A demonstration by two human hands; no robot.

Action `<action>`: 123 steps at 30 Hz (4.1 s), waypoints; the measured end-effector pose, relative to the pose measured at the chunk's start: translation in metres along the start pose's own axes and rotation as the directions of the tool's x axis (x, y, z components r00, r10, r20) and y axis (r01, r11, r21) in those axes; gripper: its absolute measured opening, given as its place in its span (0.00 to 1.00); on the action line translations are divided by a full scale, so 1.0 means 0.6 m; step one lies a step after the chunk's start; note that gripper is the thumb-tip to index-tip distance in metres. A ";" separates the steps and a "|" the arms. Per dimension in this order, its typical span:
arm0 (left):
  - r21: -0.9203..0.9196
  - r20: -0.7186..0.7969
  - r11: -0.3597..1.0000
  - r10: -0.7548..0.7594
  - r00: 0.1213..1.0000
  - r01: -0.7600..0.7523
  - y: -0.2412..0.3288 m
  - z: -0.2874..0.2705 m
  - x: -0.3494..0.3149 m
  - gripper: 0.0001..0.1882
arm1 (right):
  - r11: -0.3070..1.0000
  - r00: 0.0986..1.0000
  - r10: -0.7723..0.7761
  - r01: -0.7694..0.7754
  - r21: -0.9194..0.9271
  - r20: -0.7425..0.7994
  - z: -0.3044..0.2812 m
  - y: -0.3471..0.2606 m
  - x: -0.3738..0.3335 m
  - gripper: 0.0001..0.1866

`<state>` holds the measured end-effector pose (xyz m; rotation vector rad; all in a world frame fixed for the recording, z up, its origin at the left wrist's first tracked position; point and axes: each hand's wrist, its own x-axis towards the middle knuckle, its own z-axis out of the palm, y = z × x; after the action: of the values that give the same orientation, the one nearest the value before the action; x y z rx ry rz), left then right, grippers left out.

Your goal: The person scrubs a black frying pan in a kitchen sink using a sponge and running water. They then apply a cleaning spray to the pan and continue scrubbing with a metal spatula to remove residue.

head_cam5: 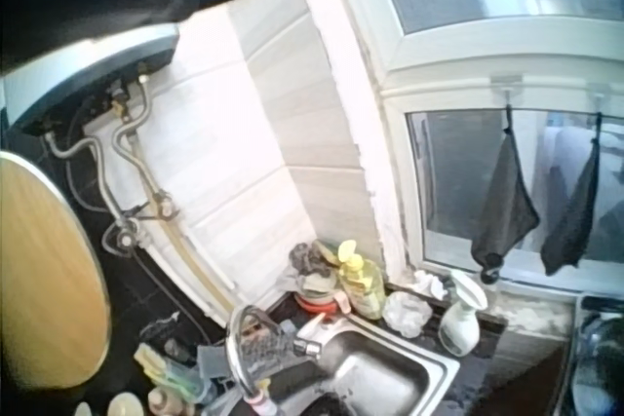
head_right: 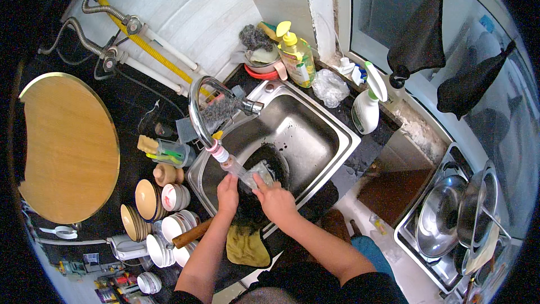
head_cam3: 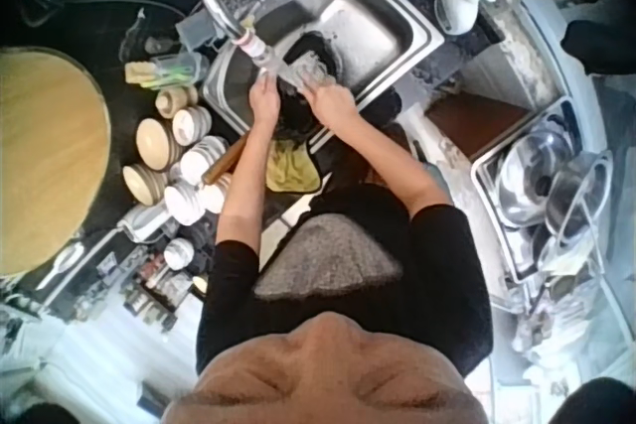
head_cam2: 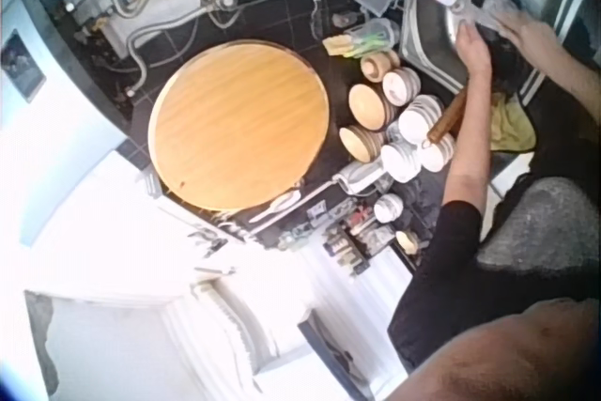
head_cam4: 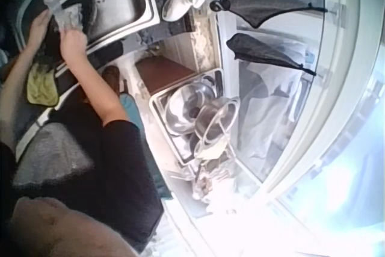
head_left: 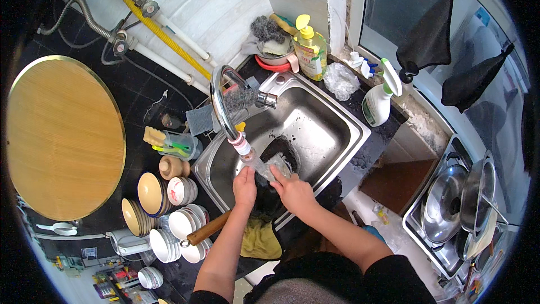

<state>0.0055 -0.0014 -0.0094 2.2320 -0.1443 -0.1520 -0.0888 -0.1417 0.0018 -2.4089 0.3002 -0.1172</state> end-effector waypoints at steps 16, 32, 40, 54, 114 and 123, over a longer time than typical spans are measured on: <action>0.270 -0.052 0.959 -0.073 0.996 0.085 0.004 -0.020 0.016 0.14 | 0.943 0.945 0.188 -0.250 0.220 0.269 0.005 0.002 -0.047 0.26; 0.398 -0.083 0.917 0.023 0.996 0.012 -0.004 -0.023 0.019 0.16 | 0.839 0.912 0.355 -0.407 0.361 0.204 0.035 0.026 0.037 0.25; 0.416 -0.089 0.909 0.078 0.993 -0.034 -0.008 -0.028 0.025 0.17 | 0.908 0.923 0.245 -0.326 0.262 0.297 0.009 0.007 0.010 0.26; 0.370 -0.067 0.926 0.108 0.992 -0.075 -0.013 -0.042 0.002 0.21 | 0.924 0.888 0.230 -0.328 0.197 0.398 -0.026 0.006 0.056 0.25; 0.374 0.008 0.906 0.209 0.978 -0.197 0.022 0.025 -0.043 0.14 | 0.983 0.957 0.128 -0.158 0.096 0.261 -0.042 -0.019 0.008 0.25; 0.383 -0.086 0.912 0.195 0.977 -0.148 0.008 0.017 -0.019 0.14 | 0.977 0.967 0.183 -0.199 0.076 0.175 -0.003 -0.037 0.061 0.25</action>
<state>-0.0075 -0.0108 -0.0112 2.5880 -0.3254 0.1208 -0.0498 -0.1359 0.0179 -2.2671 0.4370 0.1554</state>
